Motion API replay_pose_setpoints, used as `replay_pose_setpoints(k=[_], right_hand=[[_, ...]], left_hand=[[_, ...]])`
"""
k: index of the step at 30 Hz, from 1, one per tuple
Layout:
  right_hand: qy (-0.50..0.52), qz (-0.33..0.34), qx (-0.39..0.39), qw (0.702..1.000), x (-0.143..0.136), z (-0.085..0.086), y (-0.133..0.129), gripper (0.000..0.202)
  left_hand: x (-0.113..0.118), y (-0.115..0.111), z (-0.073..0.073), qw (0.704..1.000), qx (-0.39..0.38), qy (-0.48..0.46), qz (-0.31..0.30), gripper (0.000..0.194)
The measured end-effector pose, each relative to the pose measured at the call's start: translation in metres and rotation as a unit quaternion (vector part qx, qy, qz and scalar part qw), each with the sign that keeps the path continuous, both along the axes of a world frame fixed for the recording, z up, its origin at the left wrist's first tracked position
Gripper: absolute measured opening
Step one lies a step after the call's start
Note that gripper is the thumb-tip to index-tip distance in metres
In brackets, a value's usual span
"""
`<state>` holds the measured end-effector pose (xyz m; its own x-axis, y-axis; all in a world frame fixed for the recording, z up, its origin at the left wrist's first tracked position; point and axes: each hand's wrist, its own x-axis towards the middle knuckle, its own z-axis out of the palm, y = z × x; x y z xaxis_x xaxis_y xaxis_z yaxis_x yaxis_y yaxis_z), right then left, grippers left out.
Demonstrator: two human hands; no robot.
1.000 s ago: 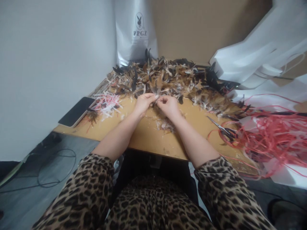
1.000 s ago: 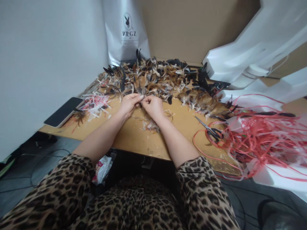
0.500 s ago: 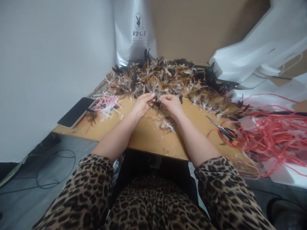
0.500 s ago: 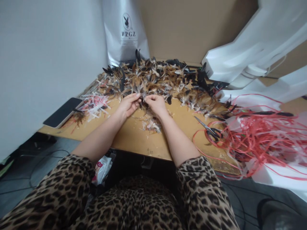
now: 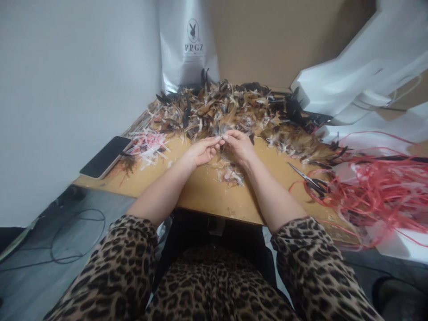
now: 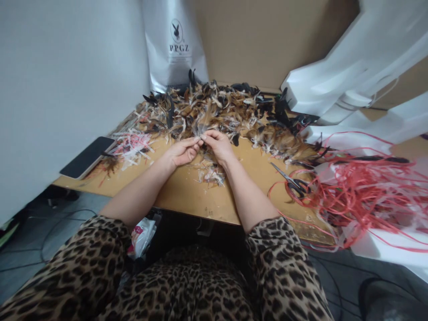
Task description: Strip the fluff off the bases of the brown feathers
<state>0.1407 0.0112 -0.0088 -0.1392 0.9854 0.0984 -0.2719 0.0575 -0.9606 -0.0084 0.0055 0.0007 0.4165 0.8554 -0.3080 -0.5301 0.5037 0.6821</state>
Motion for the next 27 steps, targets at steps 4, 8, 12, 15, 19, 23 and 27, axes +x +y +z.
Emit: replay_pose_setpoints(k=[4, 8, 12, 15, 19, 23, 27], right_hand=[[-0.005, -0.003, 0.018, 1.000, 0.002, -0.003, 0.002, 0.032], [-0.014, -0.018, 0.033, 0.999, 0.002, -0.002, 0.001, 0.029], [-0.008, -0.048, 0.008, 0.999, 0.000, 0.003, -0.001, 0.031], [-0.018, -0.076, -0.012, 0.997, -0.002, 0.007, -0.002, 0.034], [-0.031, -0.088, -0.010, 0.996, -0.004, 0.010, -0.005, 0.035], [-0.034, -0.089, 0.000, 0.995, -0.004, 0.011, -0.006, 0.033], [-0.036, -0.075, -0.001, 0.997, -0.002, 0.009, -0.004, 0.034]], left_hand=[[-0.001, 0.000, 0.000, 1.000, -0.002, -0.004, -0.011, 0.012], [0.000, 0.001, 0.000, 0.999, 0.028, 0.025, -0.004, 0.008], [0.005, 0.001, -0.001, 0.981, 0.134, 0.116, 0.074, 0.006], [0.009, -0.001, 0.000, 0.952, 0.199, 0.188, 0.141, 0.010], [0.013, -0.003, 0.001, 0.933, 0.231, 0.225, 0.160, 0.010], [0.012, -0.002, -0.002, 0.949, 0.208, 0.197, 0.133, 0.008], [0.008, 0.001, -0.006, 0.973, 0.158, 0.146, 0.087, 0.007]])
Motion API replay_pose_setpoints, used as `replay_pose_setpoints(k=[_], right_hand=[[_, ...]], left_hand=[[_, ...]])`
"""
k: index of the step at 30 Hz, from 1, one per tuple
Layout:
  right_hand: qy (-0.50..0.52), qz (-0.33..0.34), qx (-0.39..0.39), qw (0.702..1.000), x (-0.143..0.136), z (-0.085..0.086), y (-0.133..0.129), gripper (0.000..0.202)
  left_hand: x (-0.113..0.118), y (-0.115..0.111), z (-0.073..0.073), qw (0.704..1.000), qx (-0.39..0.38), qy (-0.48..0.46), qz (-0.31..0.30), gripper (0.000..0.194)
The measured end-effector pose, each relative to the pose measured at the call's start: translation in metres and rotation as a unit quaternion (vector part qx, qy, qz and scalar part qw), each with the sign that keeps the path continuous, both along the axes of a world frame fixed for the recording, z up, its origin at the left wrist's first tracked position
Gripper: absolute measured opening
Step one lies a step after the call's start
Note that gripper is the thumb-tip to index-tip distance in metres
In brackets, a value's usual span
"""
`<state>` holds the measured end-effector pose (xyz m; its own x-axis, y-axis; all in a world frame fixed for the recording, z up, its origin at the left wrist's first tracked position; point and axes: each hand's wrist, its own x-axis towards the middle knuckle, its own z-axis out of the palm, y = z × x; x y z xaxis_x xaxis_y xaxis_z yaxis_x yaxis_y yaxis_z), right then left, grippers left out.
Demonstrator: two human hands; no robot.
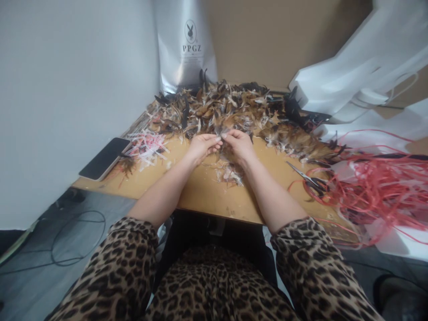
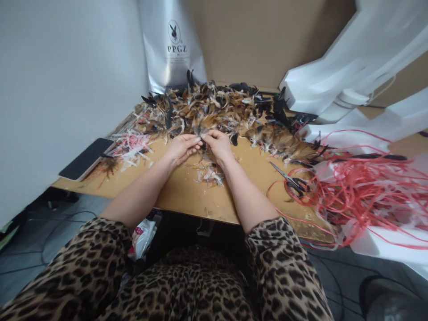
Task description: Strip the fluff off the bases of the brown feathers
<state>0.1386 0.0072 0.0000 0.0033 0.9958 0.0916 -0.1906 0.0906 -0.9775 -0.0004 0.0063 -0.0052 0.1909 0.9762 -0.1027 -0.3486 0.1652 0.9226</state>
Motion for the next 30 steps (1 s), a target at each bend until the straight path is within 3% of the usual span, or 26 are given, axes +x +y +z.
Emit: replay_pose_setpoints(k=[8, 11, 16, 25, 30], right_hand=[[0.000, 0.021, 0.004, 1.000, 0.001, -0.003, 0.003, 0.034], [-0.021, 0.012, 0.004, 1.000, 0.007, 0.000, 0.005, 0.033], [-0.117, -0.056, 0.037, 0.991, 0.029, -0.002, 0.014, 0.025], [-0.344, -0.096, 0.115, 0.927, 0.048, -0.016, 0.024, 0.012], [-0.427, -0.123, 0.109, 0.889, 0.049, -0.016, 0.022, 0.015]], left_hand=[[-0.002, -0.001, -0.002, 0.999, 0.020, 0.008, -0.034, 0.012], [-0.002, 0.000, 0.002, 0.999, 0.039, 0.029, -0.004, 0.013], [-0.008, 0.004, 0.008, 0.997, 0.050, 0.003, 0.065, 0.014], [-0.010, 0.005, 0.009, 0.996, 0.026, -0.013, 0.080, 0.013], [-0.009, 0.004, 0.007, 0.997, 0.026, -0.011, 0.072, 0.012]])
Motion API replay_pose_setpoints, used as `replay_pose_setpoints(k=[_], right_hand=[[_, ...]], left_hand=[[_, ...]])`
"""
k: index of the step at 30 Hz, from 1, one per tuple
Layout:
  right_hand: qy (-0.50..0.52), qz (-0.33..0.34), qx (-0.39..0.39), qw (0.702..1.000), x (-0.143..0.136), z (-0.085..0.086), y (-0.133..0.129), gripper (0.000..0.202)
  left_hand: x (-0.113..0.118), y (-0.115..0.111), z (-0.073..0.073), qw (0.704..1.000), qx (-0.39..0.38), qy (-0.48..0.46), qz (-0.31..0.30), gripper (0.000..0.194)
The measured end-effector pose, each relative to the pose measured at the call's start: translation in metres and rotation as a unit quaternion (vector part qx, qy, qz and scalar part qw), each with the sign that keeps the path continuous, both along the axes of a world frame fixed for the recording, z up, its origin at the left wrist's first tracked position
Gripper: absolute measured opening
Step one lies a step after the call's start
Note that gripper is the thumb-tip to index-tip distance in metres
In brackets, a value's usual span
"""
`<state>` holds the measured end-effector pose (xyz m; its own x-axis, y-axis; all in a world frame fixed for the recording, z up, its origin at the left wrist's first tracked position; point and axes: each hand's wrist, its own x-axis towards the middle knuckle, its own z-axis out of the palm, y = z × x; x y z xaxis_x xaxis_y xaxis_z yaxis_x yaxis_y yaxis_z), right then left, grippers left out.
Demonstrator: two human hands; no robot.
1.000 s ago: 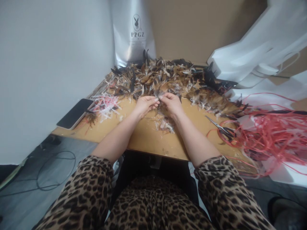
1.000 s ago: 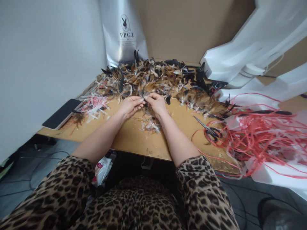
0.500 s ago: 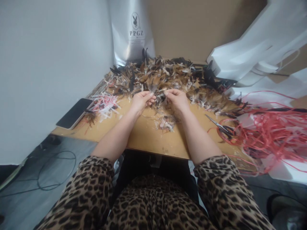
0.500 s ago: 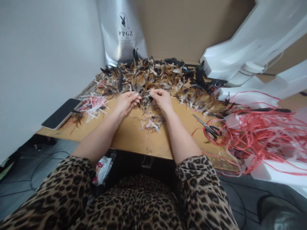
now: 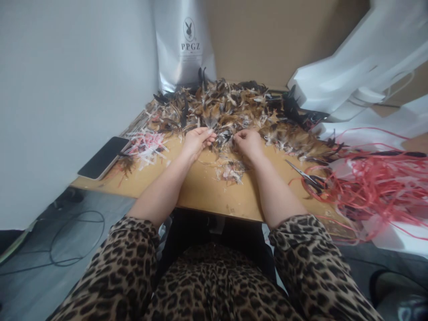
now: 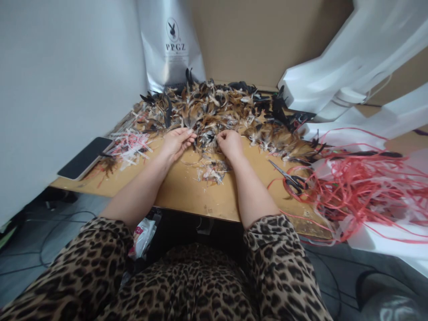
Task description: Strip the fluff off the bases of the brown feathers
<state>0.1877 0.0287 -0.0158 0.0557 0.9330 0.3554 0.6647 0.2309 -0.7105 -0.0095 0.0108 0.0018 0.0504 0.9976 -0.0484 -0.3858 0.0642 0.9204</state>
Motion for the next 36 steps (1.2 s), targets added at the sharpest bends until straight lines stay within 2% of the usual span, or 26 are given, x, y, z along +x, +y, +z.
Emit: replay_pose_setpoints(k=[5, 8, 11, 15, 20, 24, 28, 31, 36], right_hand=[[-0.020, -0.030, -0.026, 0.999, -0.006, -0.006, 0.003, 0.024], [-0.007, -0.018, -0.027, 0.999, -0.010, -0.010, 0.009, 0.017], [0.093, 0.004, -0.017, 0.995, -0.011, -0.011, 0.011, 0.014], [0.248, 0.039, -0.036, 0.967, -0.011, -0.002, 0.005, 0.017], [0.320, 0.069, -0.016, 0.945, -0.018, 0.013, -0.006, 0.019], [0.307, 0.091, 0.018, 0.947, -0.031, 0.017, -0.012, 0.019], [0.287, 0.114, 0.013, 0.951, -0.041, 0.011, -0.013, 0.016], [0.255, 0.109, 0.036, 0.960, -0.040, 0.007, -0.012, 0.013], [0.057, 0.081, 0.165, 0.981, -0.031, 0.012, -0.017, 0.017]], left_hand=[[0.001, 0.000, -0.004, 1.000, 0.007, 0.001, -0.024, 0.012], [0.001, 0.001, -0.006, 0.999, 0.005, 0.003, -0.038, 0.015], [0.001, 0.002, -0.008, 0.998, -0.002, -0.010, -0.054, 0.013], [0.001, 0.003, -0.009, 0.997, -0.024, -0.030, -0.067, 0.008], [0.000, 0.001, -0.005, 0.993, -0.053, -0.065, -0.080, 0.002], [0.000, -0.002, -0.003, 0.987, -0.077, -0.082, -0.116, 0.003], [0.000, -0.004, -0.004, 0.980, -0.078, -0.074, -0.167, 0.002], [-0.001, -0.004, -0.003, 0.980, -0.081, -0.069, -0.170, 0.002], [-0.003, -0.003, 0.000, 0.983, -0.077, -0.065, -0.154, 0.006]])
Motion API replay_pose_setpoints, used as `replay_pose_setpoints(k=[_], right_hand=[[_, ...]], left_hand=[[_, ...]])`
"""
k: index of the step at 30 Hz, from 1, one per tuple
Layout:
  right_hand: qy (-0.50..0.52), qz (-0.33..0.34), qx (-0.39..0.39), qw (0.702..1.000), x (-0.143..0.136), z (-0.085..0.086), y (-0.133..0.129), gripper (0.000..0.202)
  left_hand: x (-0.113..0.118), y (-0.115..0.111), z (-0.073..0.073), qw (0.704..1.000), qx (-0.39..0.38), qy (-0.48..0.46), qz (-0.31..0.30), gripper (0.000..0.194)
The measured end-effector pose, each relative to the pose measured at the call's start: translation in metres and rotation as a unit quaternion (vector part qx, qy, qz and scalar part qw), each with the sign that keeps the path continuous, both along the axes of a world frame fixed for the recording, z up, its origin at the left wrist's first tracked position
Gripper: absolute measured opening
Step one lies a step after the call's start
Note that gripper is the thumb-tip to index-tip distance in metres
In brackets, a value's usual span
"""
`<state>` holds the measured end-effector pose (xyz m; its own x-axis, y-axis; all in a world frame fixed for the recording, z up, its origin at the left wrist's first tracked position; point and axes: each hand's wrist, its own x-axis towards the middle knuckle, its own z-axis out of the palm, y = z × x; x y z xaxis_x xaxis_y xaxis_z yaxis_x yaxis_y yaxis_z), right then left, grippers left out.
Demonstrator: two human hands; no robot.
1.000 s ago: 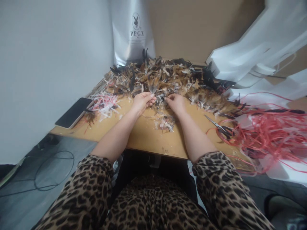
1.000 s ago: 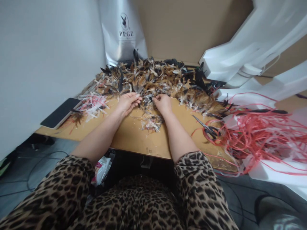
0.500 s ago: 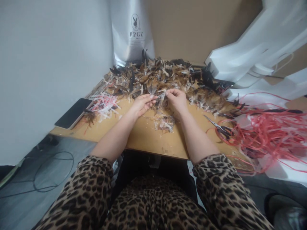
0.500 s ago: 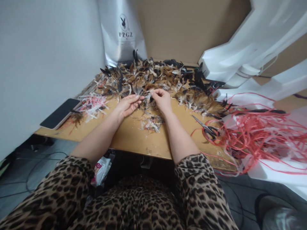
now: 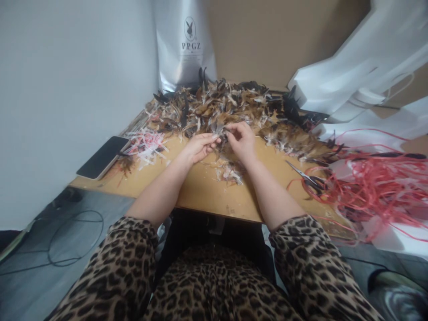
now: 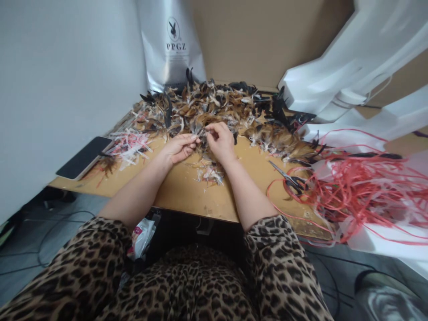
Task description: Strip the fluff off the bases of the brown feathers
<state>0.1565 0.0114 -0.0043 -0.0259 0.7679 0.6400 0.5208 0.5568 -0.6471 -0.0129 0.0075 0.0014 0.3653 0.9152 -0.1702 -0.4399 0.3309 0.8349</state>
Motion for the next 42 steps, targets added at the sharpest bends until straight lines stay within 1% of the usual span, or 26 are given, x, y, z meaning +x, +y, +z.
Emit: replay_pose_setpoints(k=[3, 6, 8, 10, 12, 13, 15, 16, 17, 18, 20, 21, 22, 23, 26, 30, 36, 39, 42], right_hand=[[-0.119, -0.004, 0.051, 0.992, 0.002, 0.004, -0.005, 0.022], [-0.201, -0.004, 0.063, 0.977, 0.000, 0.004, -0.008, 0.022], [-0.224, -0.009, 0.058, 0.973, -0.001, 0.003, -0.008, 0.021], [-0.210, -0.007, 0.045, 0.977, -0.003, 0.001, -0.008, 0.022], [-0.156, 0.008, 0.018, 0.988, -0.005, 0.000, -0.008, 0.020], [-0.113, 0.019, -0.006, 0.993, -0.006, 0.000, -0.007, 0.017], [0.014, 0.049, -0.083, 0.995, -0.010, 0.001, -0.006, 0.013], [0.091, 0.070, -0.136, 0.984, -0.011, 0.001, -0.005, 0.013], [0.168, 0.094, -0.193, 0.962, -0.013, 0.002, -0.005, 0.015], [0.239, 0.118, -0.245, 0.932, -0.014, 0.003, -0.004, 0.018], [0.339, 0.159, -0.320, 0.870, -0.016, 0.004, -0.003, 0.027], [0.369, 0.172, -0.339, 0.848, -0.017, 0.005, -0.004, 0.031], [0.390, 0.177, -0.348, 0.834, -0.018, 0.006, -0.004, 0.033], [0.402, 0.176, -0.352, 0.827, -0.018, 0.007, -0.004, 0.034], [0.408, 0.156, -0.350, 0.828, -0.020, 0.008, -0.006, 0.035], [0.396, 0.126, -0.326, 0.849, -0.023, 0.006, -0.006, 0.030], [0.376, 0.101, -0.275, 0.879, -0.026, 0.003, -0.006, 0.022], [0.371, 0.099, -0.267, 0.884, -0.028, 0.000, -0.006, 0.021], [0.376, 0.100, -0.267, 0.882, -0.029, -0.002, -0.005, 0.021]], left_hand=[[-0.001, 0.000, 0.000, 1.000, 0.007, 0.006, 0.002, 0.009], [-0.001, 0.000, 0.000, 0.999, 0.025, 0.025, -0.006, 0.010], [0.000, -0.002, 0.000, 0.999, 0.038, 0.033, -0.016, 0.011], [0.000, -0.002, 0.000, 0.998, 0.046, 0.036, -0.024, 0.011], [0.000, -0.002, 0.000, 0.998, 0.044, 0.035, -0.020, 0.010], [0.000, -0.001, 0.000, 0.999, 0.039, 0.033, -0.014, 0.010], [0.000, 0.001, -0.001, 0.999, 0.029, 0.024, 0.008, 0.008], [-0.001, 0.002, -0.001, 0.999, 0.024, 0.019, 0.019, 0.007], [-0.001, 0.004, -0.002, 0.999, 0.020, 0.014, 0.028, 0.006], [-0.001, 0.005, -0.003, 0.999, 0.016, 0.010, 0.036, 0.005], [-0.001, 0.006, -0.004, 0.999, 0.009, 0.009, 0.042, 0.004], [0.000, 0.006, -0.005, 0.999, 0.008, 0.010, 0.041, 0.004], [0.000, 0.006, -0.006, 0.999, 0.008, 0.012, 0.040, 0.005], [0.001, 0.005, -0.006, 0.999, 0.009, 0.014, 0.038, 0.005], [0.003, 0.004, -0.007, 0.999, 0.012, 0.022, 0.035, 0.005], [0.003, 0.003, -0.007, 0.999, 0.011, 0.032, 0.031, 0.005], [0.004, 0.003, -0.007, 0.999, 0.008, 0.044, 0.026, 0.006], [0.005, 0.003, -0.007, 0.998, 0.012, 0.054, 0.027, 0.007], [0.006, 0.003, -0.008, 0.998, 0.021, 0.059, 0.029, 0.006]])
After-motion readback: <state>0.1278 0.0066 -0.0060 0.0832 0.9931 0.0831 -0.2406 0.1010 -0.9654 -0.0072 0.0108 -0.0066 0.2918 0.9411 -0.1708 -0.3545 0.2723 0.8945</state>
